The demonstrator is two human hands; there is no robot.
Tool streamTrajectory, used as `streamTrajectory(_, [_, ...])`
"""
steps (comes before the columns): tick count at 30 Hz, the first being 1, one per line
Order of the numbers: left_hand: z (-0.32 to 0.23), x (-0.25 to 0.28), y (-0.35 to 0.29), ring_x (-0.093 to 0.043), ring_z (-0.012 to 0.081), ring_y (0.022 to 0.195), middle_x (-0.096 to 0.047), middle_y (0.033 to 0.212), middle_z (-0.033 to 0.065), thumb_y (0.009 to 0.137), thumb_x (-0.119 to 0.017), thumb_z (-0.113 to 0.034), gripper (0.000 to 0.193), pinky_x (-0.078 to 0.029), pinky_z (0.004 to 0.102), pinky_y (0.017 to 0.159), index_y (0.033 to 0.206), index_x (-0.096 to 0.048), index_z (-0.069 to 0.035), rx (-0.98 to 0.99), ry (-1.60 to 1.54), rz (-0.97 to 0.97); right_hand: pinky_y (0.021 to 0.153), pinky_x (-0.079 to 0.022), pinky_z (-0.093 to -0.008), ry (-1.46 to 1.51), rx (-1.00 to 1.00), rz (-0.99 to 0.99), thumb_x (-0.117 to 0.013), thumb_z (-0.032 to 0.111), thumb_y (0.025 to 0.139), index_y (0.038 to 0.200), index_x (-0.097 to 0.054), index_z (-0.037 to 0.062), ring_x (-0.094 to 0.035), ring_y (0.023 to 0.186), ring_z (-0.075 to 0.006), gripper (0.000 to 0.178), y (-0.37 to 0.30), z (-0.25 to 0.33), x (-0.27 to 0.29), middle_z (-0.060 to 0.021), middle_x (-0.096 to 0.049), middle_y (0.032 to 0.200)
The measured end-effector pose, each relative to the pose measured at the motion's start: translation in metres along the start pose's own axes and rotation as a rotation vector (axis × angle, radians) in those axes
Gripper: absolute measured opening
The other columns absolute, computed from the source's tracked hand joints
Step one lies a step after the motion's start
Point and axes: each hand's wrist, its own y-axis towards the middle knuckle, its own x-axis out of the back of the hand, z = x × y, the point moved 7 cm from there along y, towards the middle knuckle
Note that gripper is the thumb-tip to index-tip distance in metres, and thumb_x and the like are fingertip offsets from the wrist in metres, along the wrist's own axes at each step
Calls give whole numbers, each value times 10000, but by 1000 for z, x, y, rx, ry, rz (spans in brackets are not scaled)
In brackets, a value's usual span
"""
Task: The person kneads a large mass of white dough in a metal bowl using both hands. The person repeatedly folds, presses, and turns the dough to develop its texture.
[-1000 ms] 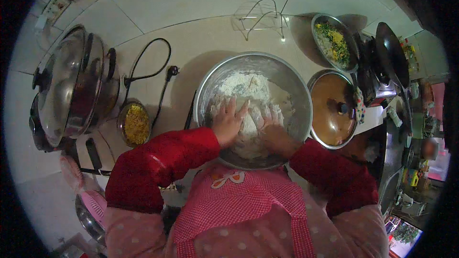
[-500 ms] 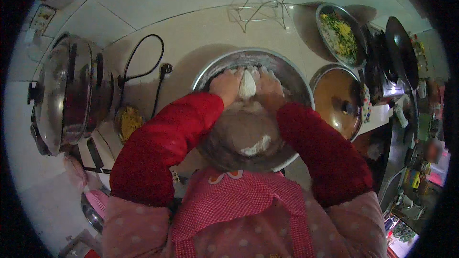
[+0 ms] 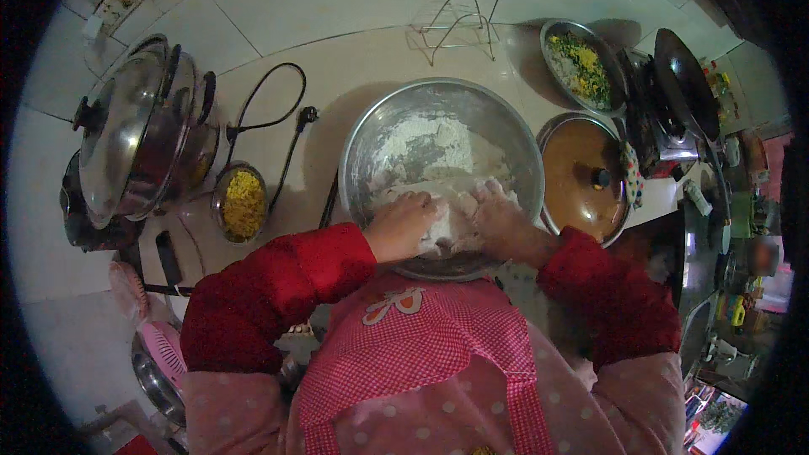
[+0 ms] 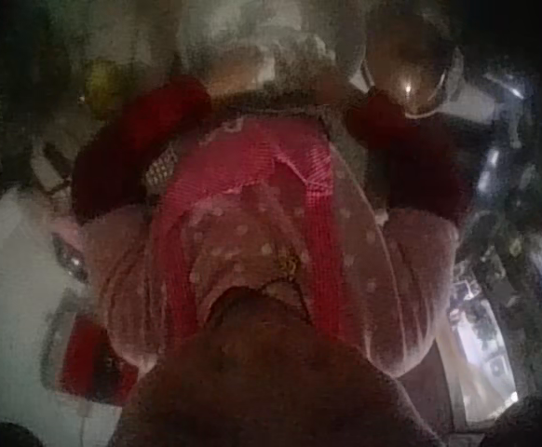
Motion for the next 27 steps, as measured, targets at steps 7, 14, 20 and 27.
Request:
streamTrajectory(7, [17,-48,21,-590,297,829,-557,852,126,795,-549,-183,159,-507,408,646,928,-584,-103,47,68,-21,859,-468,-462,-70,-168,-236,-553,218,805,1157,-516,29,-450,1164,-344,402,19,8,-12,-175,-444,1255])
streamTrajectory(14, [69,-49,64,-606,331,769,-598,815,148,803,-604,-224,216,-498,448,640,957,-594,-73,29,99,12,761,-486,-465,-34,-242,-304,-528,188,820,1176,-500,74,-525,1062,-293,375,72,-37,-14,-127,-503,1179])
streamTrajectory(20, [115,-42,95,-619,357,820,-632,806,137,828,-555,-153,133,-488,472,663,940,-608,-105,131,-26,-108,882,-477,-428,-159,-212,-93,-473,181,882,1339,-355,-31,-436,1221,-411,517,110,-54,1,-253,-423,1335])
streamTrajectory(27, [113,-24,113,-574,377,997,-605,1069,193,757,-674,-219,410,-452,471,866,1128,-568,-81,239,54,173,1014,-338,-559,131,-15,-121,-562,303,851,1352,-423,66,-410,1273,-377,571,141,-113,-45,-176,-431,1371])
